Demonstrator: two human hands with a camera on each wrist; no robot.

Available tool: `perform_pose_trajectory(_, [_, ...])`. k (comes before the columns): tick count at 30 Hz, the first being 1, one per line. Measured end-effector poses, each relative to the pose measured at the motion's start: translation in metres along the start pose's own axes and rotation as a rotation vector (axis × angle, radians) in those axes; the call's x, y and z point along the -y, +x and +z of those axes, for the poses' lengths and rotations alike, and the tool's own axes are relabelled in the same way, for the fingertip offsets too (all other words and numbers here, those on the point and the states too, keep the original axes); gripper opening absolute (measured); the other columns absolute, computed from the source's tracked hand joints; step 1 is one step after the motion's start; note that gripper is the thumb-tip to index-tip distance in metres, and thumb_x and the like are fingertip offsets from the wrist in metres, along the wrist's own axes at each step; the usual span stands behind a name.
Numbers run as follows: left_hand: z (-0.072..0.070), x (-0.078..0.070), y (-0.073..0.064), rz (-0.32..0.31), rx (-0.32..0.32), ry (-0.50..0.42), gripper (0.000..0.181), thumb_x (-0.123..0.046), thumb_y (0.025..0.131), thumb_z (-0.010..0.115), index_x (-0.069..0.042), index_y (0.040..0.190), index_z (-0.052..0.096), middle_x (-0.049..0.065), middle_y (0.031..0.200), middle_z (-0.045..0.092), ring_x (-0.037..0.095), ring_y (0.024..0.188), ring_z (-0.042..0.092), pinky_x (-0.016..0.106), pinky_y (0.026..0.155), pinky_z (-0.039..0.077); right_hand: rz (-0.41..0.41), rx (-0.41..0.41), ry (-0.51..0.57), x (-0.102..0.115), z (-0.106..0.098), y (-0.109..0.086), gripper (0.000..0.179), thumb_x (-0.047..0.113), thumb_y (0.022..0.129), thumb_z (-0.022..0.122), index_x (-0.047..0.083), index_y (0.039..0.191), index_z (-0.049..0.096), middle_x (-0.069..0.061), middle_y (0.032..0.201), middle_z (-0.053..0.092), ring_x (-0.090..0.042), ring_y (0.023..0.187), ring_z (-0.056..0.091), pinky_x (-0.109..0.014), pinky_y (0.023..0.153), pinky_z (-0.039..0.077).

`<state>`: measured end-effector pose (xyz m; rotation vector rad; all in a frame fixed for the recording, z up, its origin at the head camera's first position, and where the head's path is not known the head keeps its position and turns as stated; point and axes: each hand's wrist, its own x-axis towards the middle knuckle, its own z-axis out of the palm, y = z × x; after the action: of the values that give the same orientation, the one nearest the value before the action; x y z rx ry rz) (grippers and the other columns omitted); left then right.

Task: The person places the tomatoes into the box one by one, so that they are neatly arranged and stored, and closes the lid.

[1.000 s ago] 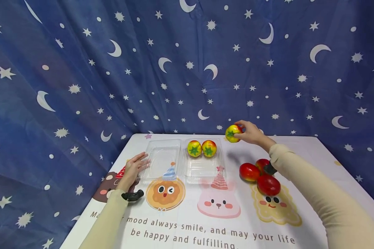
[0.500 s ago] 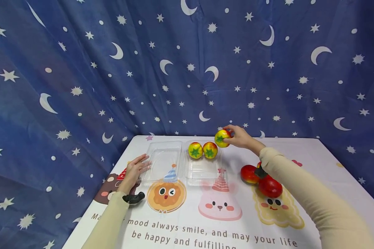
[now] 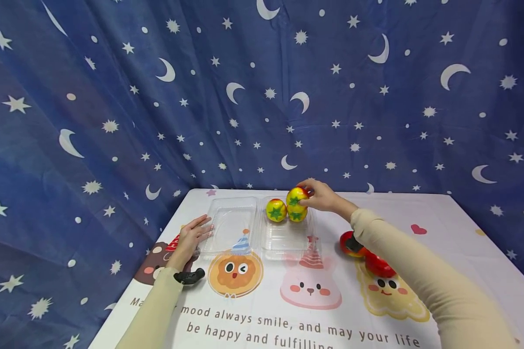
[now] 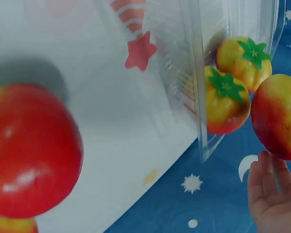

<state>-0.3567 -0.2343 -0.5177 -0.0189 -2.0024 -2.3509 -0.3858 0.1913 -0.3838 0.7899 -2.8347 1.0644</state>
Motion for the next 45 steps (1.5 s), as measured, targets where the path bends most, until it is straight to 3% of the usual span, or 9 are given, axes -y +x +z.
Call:
perform_pose_trajectory(8, [-0.001,0.000,-0.002,-0.003,-0.020,0.009,0.049,-0.001,0.095,0.054,0.001,0.144,0.047,0.018,0.143,0.053,0.031,0.117,0.062,0.029,0.090,0.055,-0.031,0.047,-0.004,0.009,0.019,0.005,0.052,0.009,0.083,0.075,-0.004,0.130,0.057,-0.026,0.119,0.062,-0.039,0.102,0.063,-0.050,0.091,0.054])
perform_pose_trajectory(20, [-0.001,-0.002,-0.001,0.009,-0.008,0.002,0.049,0.001,0.095,0.052,0.001,0.144,0.047,0.018,0.143,0.052,0.032,0.118,0.061,0.033,0.094,0.053,-0.055,0.140,0.067,0.019,0.043,0.011,0.052,0.006,0.082,0.076,-0.005,0.129,0.057,-0.027,0.120,0.062,-0.039,0.101,0.062,-0.047,0.091,0.055])
perform_pose_trajectory(33, [-0.001,-0.004,-0.003,0.009,-0.007,-0.007,0.048,0.002,0.095,0.052,0.001,0.143,0.048,0.019,0.142,0.053,0.036,0.120,0.059,0.035,0.096,0.052,-0.124,0.116,-0.050,0.010,0.070,0.019,0.049,0.006,0.075,0.079,-0.003,0.121,0.064,-0.017,0.104,0.064,-0.032,0.097,0.057,-0.048,0.088,0.053])
perform_pose_trajectory(40, [0.000,-0.001,-0.001,0.020,-0.024,0.009,0.047,0.001,0.095,0.052,0.001,0.142,0.050,0.019,0.140,0.055,0.027,0.112,0.065,0.035,0.094,0.053,-0.101,0.133,-0.049,0.010,0.078,0.018,0.049,0.005,0.077,0.079,-0.004,0.123,0.063,-0.016,0.106,0.064,-0.029,0.096,0.059,-0.044,0.088,0.054])
perform_pose_trajectory(45, [0.000,-0.001,-0.001,0.036,-0.016,0.005,0.048,0.003,0.094,0.050,0.003,0.142,0.049,0.021,0.141,0.053,0.029,0.113,0.065,0.036,0.094,0.053,-0.121,0.141,-0.062,0.012,0.080,0.017,0.049,0.002,0.077,0.079,-0.006,0.123,0.063,-0.015,0.103,0.064,-0.028,0.094,0.059,-0.045,0.089,0.053])
